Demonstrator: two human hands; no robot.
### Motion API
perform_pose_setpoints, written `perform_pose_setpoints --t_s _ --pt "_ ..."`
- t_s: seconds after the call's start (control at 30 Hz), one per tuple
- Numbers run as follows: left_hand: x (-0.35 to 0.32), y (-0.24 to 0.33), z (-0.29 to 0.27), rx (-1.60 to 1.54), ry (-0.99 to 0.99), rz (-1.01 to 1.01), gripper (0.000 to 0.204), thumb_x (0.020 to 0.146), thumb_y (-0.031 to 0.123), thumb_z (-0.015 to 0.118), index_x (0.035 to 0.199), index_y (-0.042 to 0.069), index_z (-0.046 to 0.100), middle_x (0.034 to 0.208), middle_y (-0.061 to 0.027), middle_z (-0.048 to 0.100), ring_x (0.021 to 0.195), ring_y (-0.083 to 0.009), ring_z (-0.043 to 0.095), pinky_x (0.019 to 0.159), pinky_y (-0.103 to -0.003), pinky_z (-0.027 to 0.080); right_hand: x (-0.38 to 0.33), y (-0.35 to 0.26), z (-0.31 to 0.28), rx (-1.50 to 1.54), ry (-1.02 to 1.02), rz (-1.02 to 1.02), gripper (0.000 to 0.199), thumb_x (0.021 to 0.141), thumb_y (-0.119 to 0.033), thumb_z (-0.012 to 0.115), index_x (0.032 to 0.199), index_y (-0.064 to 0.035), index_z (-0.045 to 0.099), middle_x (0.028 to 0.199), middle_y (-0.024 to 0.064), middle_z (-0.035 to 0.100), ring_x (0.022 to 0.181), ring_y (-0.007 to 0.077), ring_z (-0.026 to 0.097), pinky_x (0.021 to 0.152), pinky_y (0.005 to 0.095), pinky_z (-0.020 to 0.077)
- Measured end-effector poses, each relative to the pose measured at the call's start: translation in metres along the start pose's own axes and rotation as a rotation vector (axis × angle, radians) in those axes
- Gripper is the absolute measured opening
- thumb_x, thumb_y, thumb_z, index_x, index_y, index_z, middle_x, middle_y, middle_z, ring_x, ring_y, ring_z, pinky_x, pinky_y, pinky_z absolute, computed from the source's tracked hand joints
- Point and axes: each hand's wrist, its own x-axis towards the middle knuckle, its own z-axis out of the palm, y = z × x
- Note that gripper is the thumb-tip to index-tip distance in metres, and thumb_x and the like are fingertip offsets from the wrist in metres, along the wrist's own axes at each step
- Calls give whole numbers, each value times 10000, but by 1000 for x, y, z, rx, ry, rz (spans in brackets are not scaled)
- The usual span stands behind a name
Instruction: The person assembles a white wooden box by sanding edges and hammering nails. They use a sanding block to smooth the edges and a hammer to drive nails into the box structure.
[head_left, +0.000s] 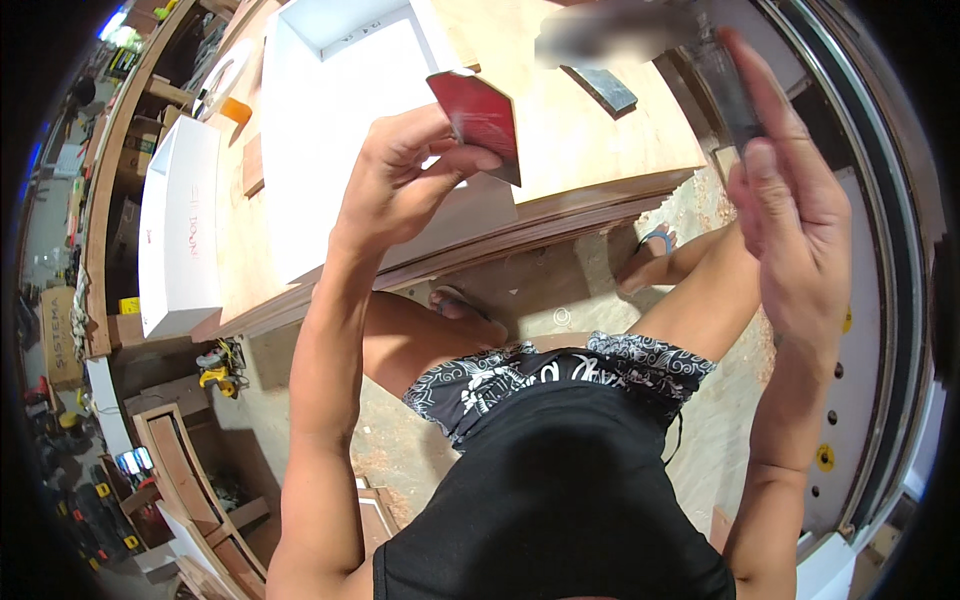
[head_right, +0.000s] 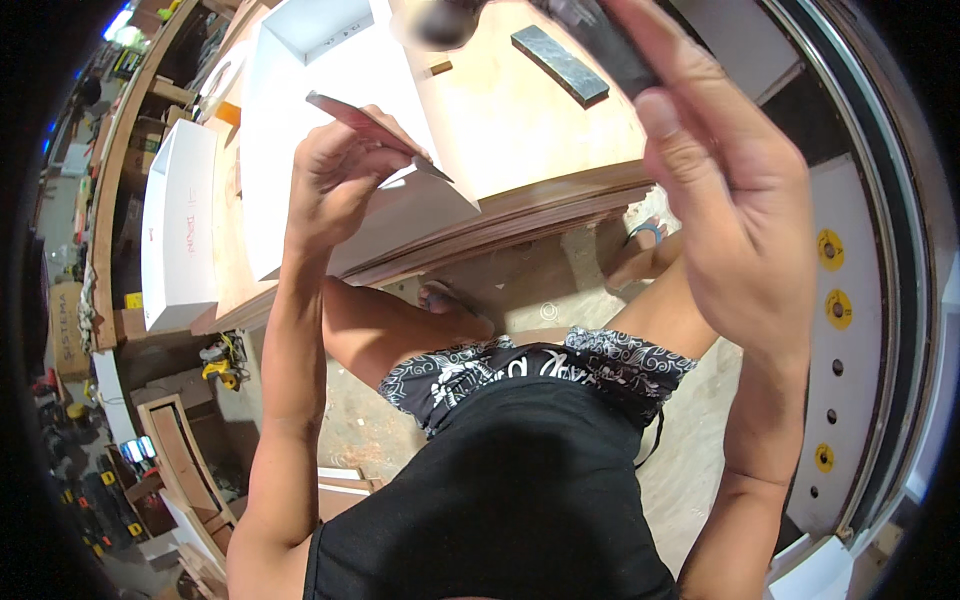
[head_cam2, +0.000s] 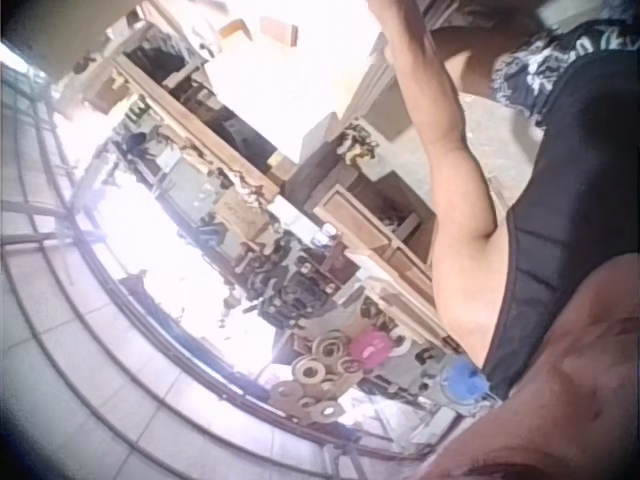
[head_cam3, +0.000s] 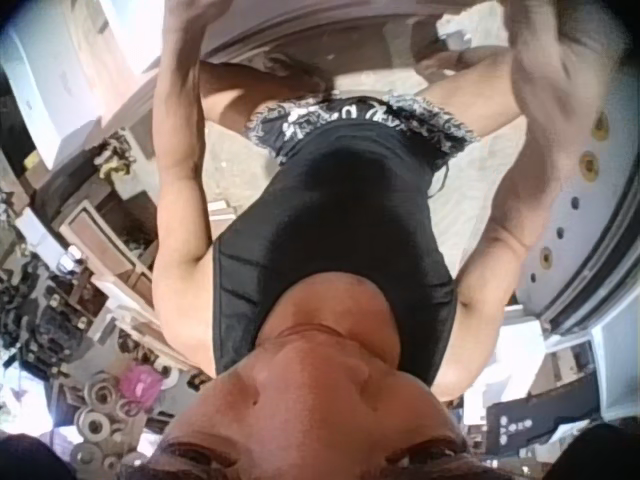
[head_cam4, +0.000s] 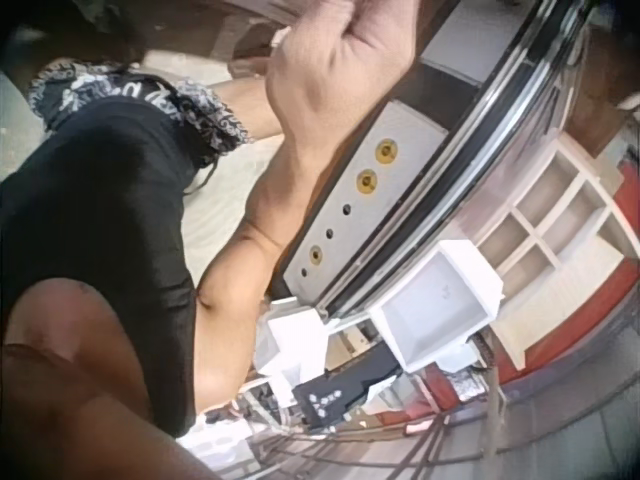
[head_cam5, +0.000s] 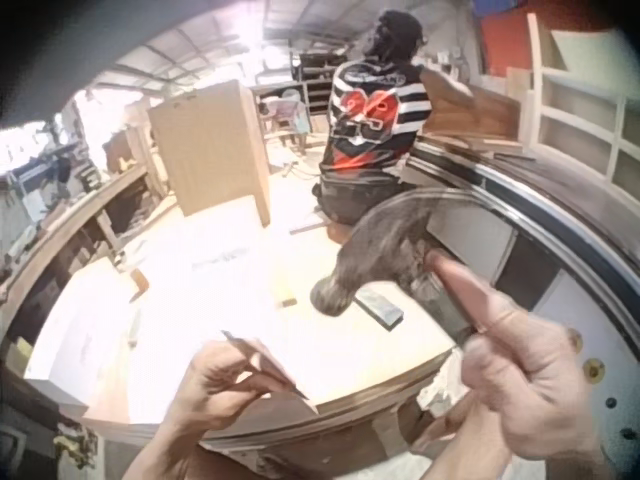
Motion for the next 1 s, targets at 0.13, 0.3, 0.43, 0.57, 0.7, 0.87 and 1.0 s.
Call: perform_pose_setpoints --t_s 0.13,0.3,0.43,0.57,0.7,0.87,1.0 --pt "3 -2 4 18 48 38 428 878 -170 656 1272 -24 734 1086 -99 789 955 -160 755 847 -323 638 26 -36 -40 -257 -90 -134 470 1163 -194 496 1631 -155 512 1621 47 562 706 -18 466 598 136 390" --pt "8 4 2 71 16 -12 231 929 -136 683 1137 -43 721 1028 -73 756 941 -129 711 863 -291 585 57 -87 -39 -564 -252 -325 450 1156 -193 506 1596 -117 555 1534 89 648 975 75 659 838 221 518" --pt "3 -1 -3 100 37 26 299 930 -16 738 1218 55 779 956 -90 786 823 -151 735 736 -311 599 73 -77 -17 -551 -332 -513 431 1146 -164 510 1561 -80 588 1498 114 673 1234 173 668 1062 309 490" --pt "8 -1 4 83 52 69 296 926 -19 738 1210 54 777 945 -90 782 813 -155 725 738 -318 598 66 -94 -20 -543 -331 -381 422 1134 -142 522 1538 -56 609 1460 125 698 1263 164 660 1050 291 480" --pt "8 3 2 117 42 86 301 922 -9 751 1217 46 772 943 -88 783 831 -156 728 746 -322 601 60 -126 -27 -644 -319 -88 430 1128 -141 535 1544 -61 608 1394 95 729 1004 67 636 814 195 463" --pt "7 -2 5 59 55 66 298 937 8 754 1233 40 769 954 -92 788 838 -159 739 756 -328 613 61 -114 -20 -573 -351 -251 431 1128 -128 524 1547 -82 612 1296 66 763 765 32 516 655 195 394" --pt "4 -1 2 52 64 36 292 946 16 753 1236 46 772 947 -92 787 827 -159 742 758 -329 620 62 -118 -19 -536 -422 -174 428 1125 -115 519 1541 -83 616 1297 50 761 720 27 465 627 200 373"
